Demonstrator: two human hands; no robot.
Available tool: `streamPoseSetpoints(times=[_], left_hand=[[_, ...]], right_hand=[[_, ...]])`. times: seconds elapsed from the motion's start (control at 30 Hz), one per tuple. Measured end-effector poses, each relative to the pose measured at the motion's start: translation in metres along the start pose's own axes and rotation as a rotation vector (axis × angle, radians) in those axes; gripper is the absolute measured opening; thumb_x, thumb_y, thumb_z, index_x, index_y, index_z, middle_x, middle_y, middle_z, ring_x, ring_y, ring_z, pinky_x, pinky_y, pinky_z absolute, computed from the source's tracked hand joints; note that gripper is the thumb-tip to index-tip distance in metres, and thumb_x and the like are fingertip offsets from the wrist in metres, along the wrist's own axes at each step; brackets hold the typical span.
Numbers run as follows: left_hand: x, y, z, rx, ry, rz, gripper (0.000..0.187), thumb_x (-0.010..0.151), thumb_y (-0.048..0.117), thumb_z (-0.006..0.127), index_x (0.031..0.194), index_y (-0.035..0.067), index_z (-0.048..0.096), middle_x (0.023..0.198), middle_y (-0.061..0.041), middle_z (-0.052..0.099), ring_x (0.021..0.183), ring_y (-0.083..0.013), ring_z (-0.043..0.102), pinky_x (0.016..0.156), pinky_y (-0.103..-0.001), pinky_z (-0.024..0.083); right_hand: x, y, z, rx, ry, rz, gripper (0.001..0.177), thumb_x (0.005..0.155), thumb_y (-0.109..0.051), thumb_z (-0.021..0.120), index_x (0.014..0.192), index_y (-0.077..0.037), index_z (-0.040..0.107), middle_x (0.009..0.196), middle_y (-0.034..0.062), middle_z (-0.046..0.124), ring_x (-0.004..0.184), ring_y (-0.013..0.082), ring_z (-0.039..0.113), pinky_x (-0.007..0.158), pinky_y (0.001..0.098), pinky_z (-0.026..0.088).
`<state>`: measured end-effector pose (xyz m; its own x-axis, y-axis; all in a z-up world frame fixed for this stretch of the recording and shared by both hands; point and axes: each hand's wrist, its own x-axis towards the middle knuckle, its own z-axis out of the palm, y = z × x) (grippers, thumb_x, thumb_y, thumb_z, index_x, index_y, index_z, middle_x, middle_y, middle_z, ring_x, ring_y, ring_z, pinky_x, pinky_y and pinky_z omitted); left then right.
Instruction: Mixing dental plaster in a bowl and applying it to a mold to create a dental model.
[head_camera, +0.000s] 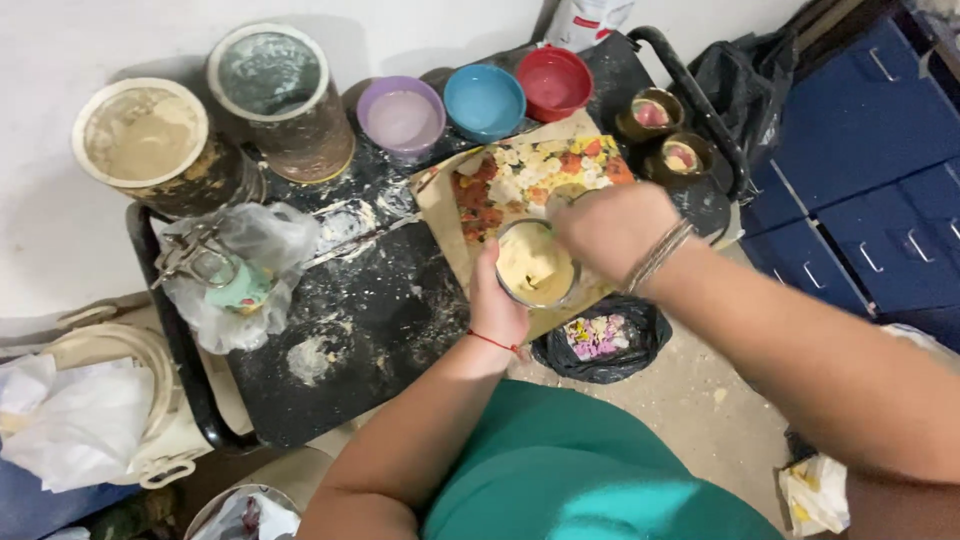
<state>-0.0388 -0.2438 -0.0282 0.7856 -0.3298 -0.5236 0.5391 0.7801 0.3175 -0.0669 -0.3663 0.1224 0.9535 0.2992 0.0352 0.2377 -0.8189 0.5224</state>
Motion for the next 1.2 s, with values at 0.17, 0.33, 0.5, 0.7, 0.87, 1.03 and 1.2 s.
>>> streamPoseSetpoints(times=[0.17,0.33,0.5,0.7,0.87,1.03,1.2], left_hand=[[-0.003,-0.016,0.026,-0.005,0.075,0.092,0.050,0.089,0.038,0.078,0.122,0.001,0.072,0.119,-0.020,0.076,0.107,-0.0320,0.073,0.097,-0.050,0.060],[-0.023,-0.058,0.026,0.050,-0.008,-0.035,0.061,0.094,0.052,0.070,0.133,0.005,0.068,0.133,-0.023,0.070,0.121,-0.0343,0.068,0.101,-0.052,0.057],[-0.023,-0.075,0.038,-0.021,0.039,0.007,0.064,0.091,0.048,0.073,0.137,0.004,0.065,0.139,-0.022,0.066,0.128,-0.0357,0.063,0.109,-0.052,0.052],[-0.011,-0.089,0.030,0.003,-0.017,-0.007,0.063,0.095,0.053,0.066,0.136,0.006,0.066,0.137,-0.021,0.067,0.125,-0.0354,0.066,0.104,-0.052,0.056],[-0.029,-0.102,0.040,0.058,-0.005,-0.046,0.065,0.094,0.056,0.065,0.133,0.004,0.067,0.130,-0.020,0.071,0.119,-0.0342,0.069,0.100,-0.052,0.057],[-0.011,-0.112,0.032,0.069,0.047,-0.050,0.061,0.090,0.057,0.071,0.134,0.015,0.068,0.130,-0.016,0.072,0.118,-0.0360,0.069,0.098,-0.055,0.058],[-0.014,-0.101,0.035,0.140,0.020,-0.051,0.059,0.093,0.057,0.066,0.131,0.012,0.069,0.127,-0.017,0.073,0.115,-0.0347,0.071,0.092,-0.057,0.060]], right_hand=[[-0.037,0.004,0.020,-0.004,-0.039,-0.012,0.019,0.091,-0.019,0.066,0.073,-0.025,0.063,0.060,-0.0024,0.063,0.058,0.0226,0.067,0.051,0.0421,0.054],[-0.045,0.056,-0.008,0.198,0.077,0.027,0.020,0.088,-0.038,0.075,0.086,-0.019,0.078,0.062,0.0029,0.068,0.058,0.0248,0.070,0.054,0.0414,0.055],[-0.062,0.044,0.012,0.108,-0.098,-0.058,0.018,0.092,-0.028,0.069,0.075,-0.023,0.071,0.061,-0.0029,0.067,0.058,0.0207,0.067,0.056,0.0389,0.057],[-0.085,0.052,0.025,0.088,-0.103,-0.075,0.015,0.093,-0.022,0.069,0.079,-0.021,0.073,0.062,-0.0032,0.068,0.057,0.0186,0.068,0.055,0.0386,0.057],[-0.068,0.070,-0.015,0.148,-0.309,-0.023,0.016,0.093,-0.020,0.072,0.077,-0.016,0.074,0.063,-0.0008,0.069,0.062,0.0200,0.069,0.058,0.0375,0.059],[-0.102,0.048,0.011,0.053,0.070,-0.074,0.011,0.090,-0.013,0.070,0.081,-0.014,0.077,0.072,0.0065,0.073,0.059,0.0232,0.068,0.058,0.0393,0.057],[-0.093,0.069,0.002,0.143,-0.144,-0.027,0.017,0.091,-0.022,0.073,0.075,-0.019,0.075,0.061,-0.0025,0.070,0.063,0.0174,0.073,0.064,0.0370,0.062]])
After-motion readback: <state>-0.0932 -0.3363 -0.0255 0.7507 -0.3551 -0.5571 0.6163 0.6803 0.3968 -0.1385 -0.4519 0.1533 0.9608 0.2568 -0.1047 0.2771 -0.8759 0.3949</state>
